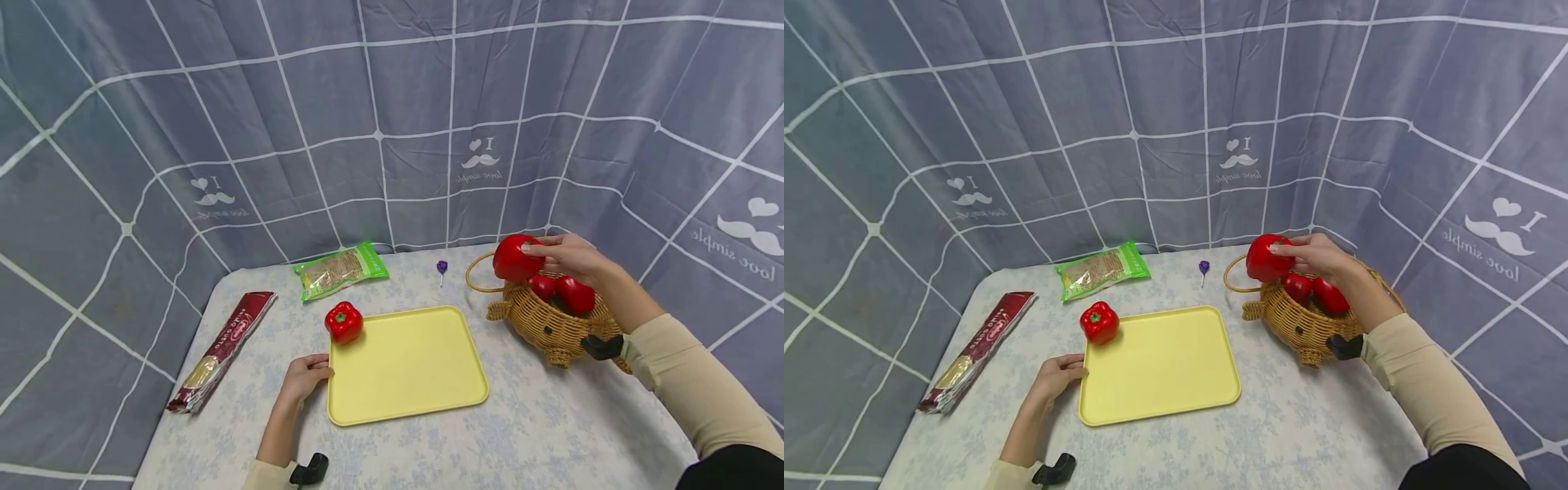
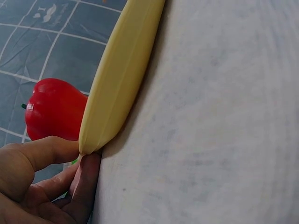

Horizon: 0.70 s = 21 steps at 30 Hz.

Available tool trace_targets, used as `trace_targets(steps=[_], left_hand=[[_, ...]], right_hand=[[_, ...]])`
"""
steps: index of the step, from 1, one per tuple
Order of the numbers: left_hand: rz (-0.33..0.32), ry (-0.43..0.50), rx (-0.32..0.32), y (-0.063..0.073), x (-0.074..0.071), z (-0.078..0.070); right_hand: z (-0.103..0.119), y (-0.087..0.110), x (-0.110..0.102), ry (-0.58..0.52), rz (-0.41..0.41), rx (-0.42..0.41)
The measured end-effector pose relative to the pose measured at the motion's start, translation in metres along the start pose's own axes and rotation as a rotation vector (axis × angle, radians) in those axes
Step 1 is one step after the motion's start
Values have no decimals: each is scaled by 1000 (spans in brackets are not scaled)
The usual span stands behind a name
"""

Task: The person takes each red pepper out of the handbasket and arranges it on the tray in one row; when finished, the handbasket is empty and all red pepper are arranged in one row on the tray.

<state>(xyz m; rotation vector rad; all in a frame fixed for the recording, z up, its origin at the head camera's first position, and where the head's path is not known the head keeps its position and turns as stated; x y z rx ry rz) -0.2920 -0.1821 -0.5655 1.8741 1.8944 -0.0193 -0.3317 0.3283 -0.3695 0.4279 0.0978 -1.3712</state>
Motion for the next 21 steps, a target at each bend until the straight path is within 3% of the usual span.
trace_targets(steps=[8, 14, 21], left_hand=[[9, 8, 16, 1, -1, -2], [3, 10, 9, 2, -2, -2], [14, 25, 11, -1, -1, -1]], right_hand=[[16, -14, 25, -10, -3, -47], [25, -24, 47, 20, 34, -72], [31, -35, 68, -29, 72, -70]])
Point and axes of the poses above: each hand's wrist, its own y-axis away from the middle knuckle, its own x-axis out of the palm, z = x × y, the point moved 9 cm from there along -y, towards the middle knuckle
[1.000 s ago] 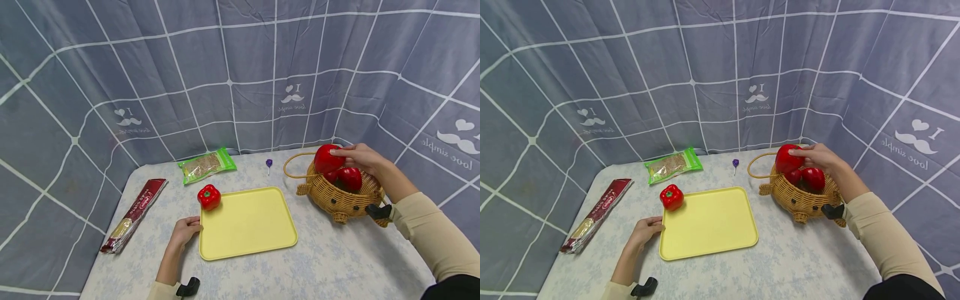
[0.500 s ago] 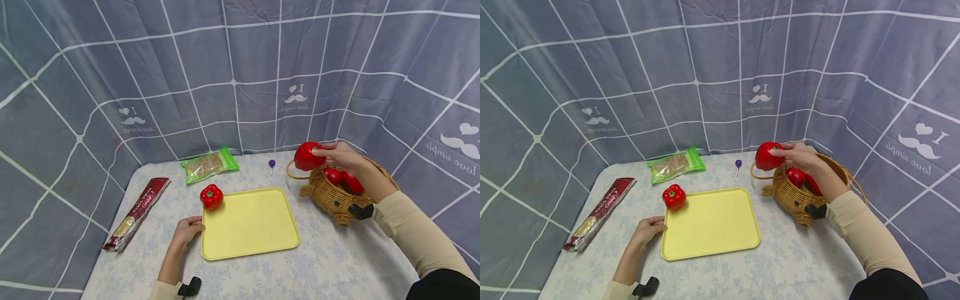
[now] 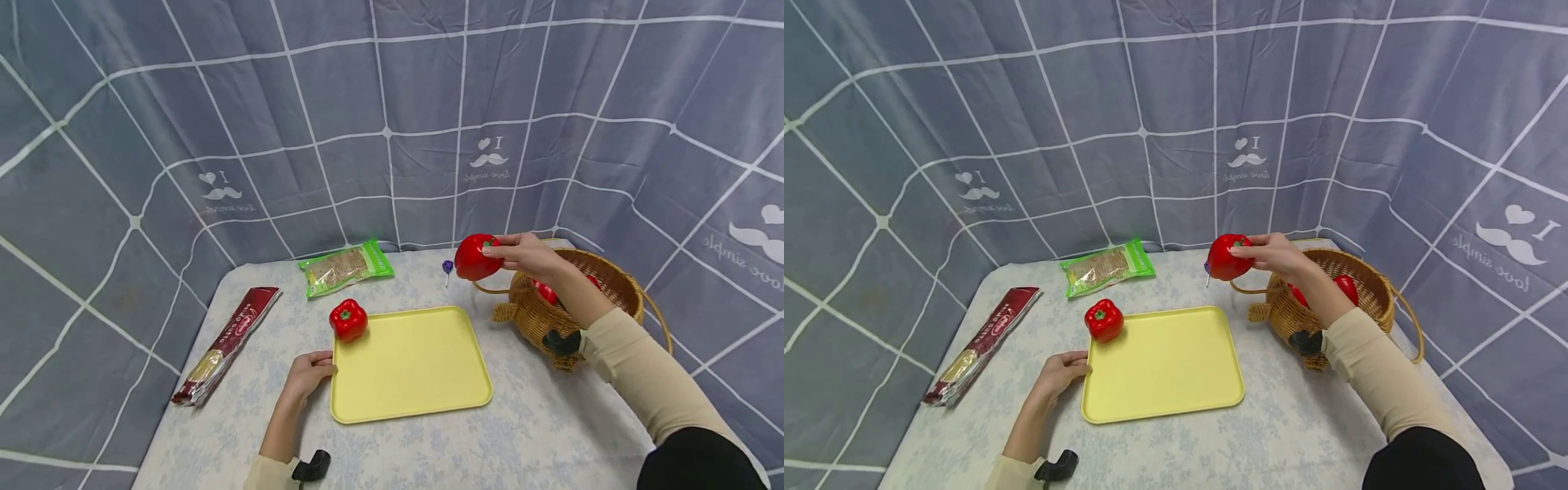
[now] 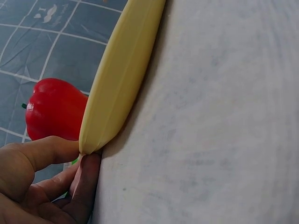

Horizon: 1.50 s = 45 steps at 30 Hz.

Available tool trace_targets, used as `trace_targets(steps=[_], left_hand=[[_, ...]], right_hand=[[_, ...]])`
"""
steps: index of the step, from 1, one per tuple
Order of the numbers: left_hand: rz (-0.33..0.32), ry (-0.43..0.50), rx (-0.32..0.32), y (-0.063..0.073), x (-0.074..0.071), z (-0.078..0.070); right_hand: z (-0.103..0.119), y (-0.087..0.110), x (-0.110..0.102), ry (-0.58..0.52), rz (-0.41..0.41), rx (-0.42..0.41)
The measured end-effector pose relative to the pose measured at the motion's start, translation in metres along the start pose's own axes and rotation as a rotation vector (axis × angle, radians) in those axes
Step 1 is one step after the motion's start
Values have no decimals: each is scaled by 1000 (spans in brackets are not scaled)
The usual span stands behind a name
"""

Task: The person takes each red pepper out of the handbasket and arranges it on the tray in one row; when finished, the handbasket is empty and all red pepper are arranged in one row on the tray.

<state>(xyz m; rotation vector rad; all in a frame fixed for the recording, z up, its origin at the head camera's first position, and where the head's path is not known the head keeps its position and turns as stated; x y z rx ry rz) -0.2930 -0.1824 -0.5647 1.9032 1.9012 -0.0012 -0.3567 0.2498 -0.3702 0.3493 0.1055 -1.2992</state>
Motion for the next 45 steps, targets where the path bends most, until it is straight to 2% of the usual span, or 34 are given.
trace_targets(steps=[8, 15, 20, 28, 35, 45], left_hand=[[-3, -9, 17, -2, 0, -8], [-12, -11, 2, -2, -1, -6], [-5, 7, 7, -3, 0, -5], [-12, 22, 0, 0, 0, 1], [-4, 14, 12, -1, 0, 0], [-8, 3, 19, 1, -2, 0]], right_hand=[[5, -12, 21, -21, 12, -14], [4, -27, 48, -34, 46, -33], [-2, -36, 68, -6, 32, -16], [-17, -50, 104, 68, 38, 1], [-37, -62, 135, 109, 50, -9], [-54, -77, 166, 168, -2, 3]])
Point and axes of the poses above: each hand's wrist, its own y-axis away from the middle knuckle, its own x-axis out of the palm, z = x × y, the point moved 9 cm from there along -y, towards the middle knuckle
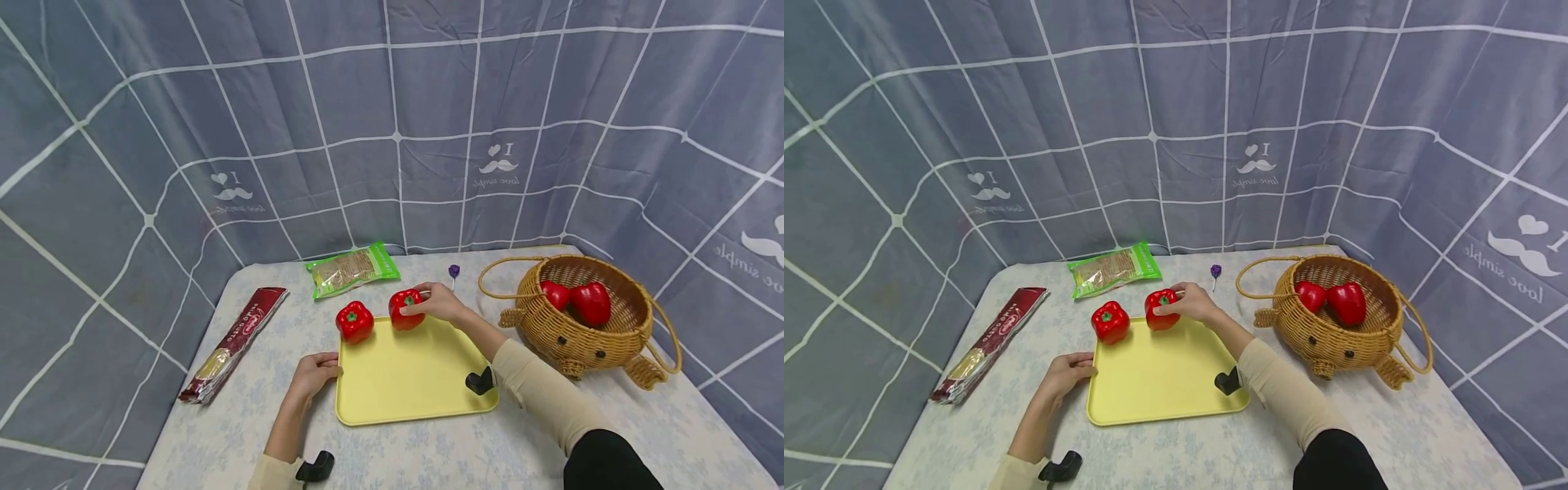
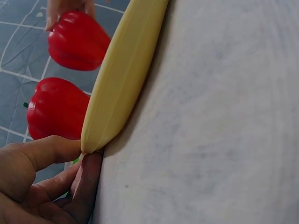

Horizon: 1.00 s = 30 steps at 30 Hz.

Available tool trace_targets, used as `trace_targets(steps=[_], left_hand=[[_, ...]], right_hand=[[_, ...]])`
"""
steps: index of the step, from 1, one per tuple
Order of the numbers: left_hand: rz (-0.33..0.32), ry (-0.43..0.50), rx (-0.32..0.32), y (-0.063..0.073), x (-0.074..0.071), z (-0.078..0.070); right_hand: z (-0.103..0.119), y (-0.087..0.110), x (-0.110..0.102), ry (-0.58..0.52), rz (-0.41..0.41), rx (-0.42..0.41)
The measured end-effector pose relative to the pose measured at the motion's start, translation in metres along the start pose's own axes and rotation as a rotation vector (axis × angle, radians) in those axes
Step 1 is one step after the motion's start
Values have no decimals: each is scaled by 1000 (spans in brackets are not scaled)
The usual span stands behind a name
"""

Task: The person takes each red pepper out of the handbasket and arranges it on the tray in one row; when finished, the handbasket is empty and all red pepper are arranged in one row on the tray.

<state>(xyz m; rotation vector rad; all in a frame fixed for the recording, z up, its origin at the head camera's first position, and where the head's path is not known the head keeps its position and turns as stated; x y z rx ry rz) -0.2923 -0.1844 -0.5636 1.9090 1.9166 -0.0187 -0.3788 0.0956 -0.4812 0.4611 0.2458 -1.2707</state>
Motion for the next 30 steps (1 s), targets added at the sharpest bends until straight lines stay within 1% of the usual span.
trace_targets(steps=[5, 10, 17, 27, 30], left_hand=[[4, 10, 7, 0, 0, -2], [5, 17, 7, 0, 1, -2], [0, 10, 2, 0, 0, 2], [-9, 1, 6, 1, -1, 0], [-11, 7, -2, 1, -1, -1]], right_hand=[[-1, -5, 8, 83, -31, -9], [2, -7, 16, 127, -48, -14], [8, -11, 30, 154, -31, -27], [12, -11, 36, 170, -25, -42], [14, -11, 37, 184, -26, -41]])
Point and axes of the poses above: each hand's wrist, its own y-axis away from the middle knuckle, its own x-axis out of the palm, z = x × y, the point moved 9 cm from there along -y, towards the middle knuckle
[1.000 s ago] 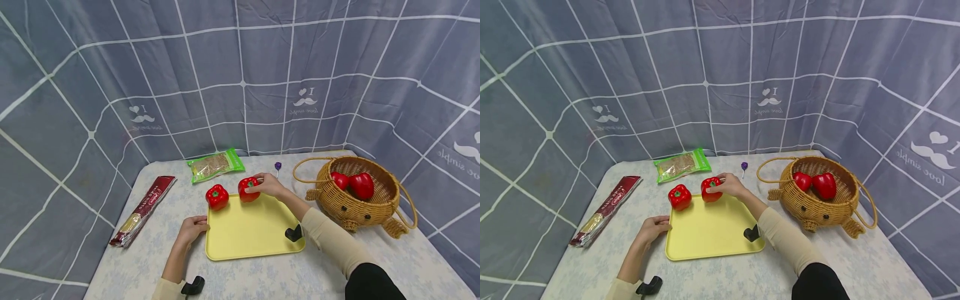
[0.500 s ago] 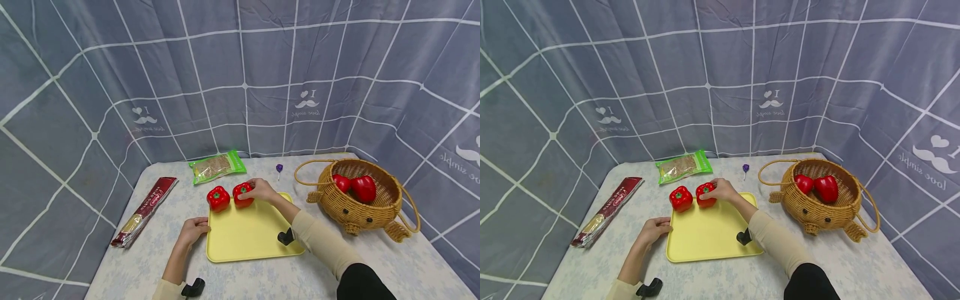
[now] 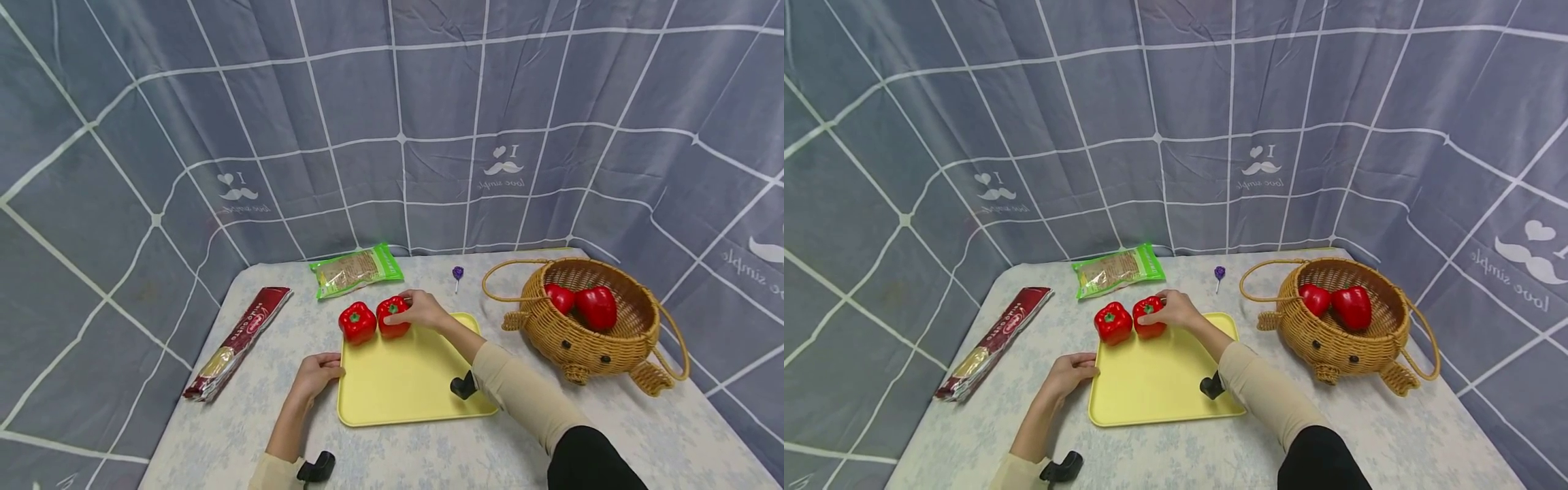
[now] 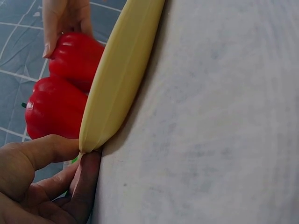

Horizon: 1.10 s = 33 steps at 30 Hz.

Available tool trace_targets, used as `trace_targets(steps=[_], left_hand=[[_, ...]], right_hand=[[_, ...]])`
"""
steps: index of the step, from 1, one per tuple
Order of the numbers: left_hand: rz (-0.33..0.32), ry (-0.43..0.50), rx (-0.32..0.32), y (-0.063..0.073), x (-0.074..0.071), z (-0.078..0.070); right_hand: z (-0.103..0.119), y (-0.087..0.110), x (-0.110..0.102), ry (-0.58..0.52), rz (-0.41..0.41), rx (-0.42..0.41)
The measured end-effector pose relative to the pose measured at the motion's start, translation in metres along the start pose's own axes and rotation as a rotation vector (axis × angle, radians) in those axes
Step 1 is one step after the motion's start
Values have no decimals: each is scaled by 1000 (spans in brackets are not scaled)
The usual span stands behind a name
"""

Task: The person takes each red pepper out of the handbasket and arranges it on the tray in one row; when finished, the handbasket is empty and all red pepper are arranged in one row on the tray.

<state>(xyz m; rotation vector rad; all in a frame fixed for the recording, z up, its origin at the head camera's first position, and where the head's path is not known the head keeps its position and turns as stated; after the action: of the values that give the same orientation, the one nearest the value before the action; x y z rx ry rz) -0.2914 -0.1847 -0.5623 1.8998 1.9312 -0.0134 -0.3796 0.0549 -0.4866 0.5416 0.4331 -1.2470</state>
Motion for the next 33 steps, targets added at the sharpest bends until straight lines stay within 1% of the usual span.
trace_targets(steps=[4, 9, 14, 22, 33], left_hand=[[5, 7, -4, -1, 2, -1], [8, 10, 1, -2, 3, -1], [13, -4, -2, -2, 3, -1], [8, -9, -12, -2, 3, 0], [16, 0, -25, -2, 1, 1]], right_hand=[[1, 0, 1, 23, -3, 5], [4, 0, 1, 63, -12, -12], [4, 0, 1, 88, -6, -16], [7, 1, 2, 80, 13, -16], [5, 1, 5, 65, 35, 13]])
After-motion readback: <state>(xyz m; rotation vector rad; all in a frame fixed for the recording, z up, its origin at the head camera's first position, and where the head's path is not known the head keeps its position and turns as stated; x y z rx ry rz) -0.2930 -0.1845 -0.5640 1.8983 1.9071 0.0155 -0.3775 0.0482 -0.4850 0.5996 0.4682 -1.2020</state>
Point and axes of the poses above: each hand's wrist, its own y-axis away from the middle knuckle, its own x-axis out of the palm, z = x × y, the point moved 9 cm from there along -y, towards the middle knuckle
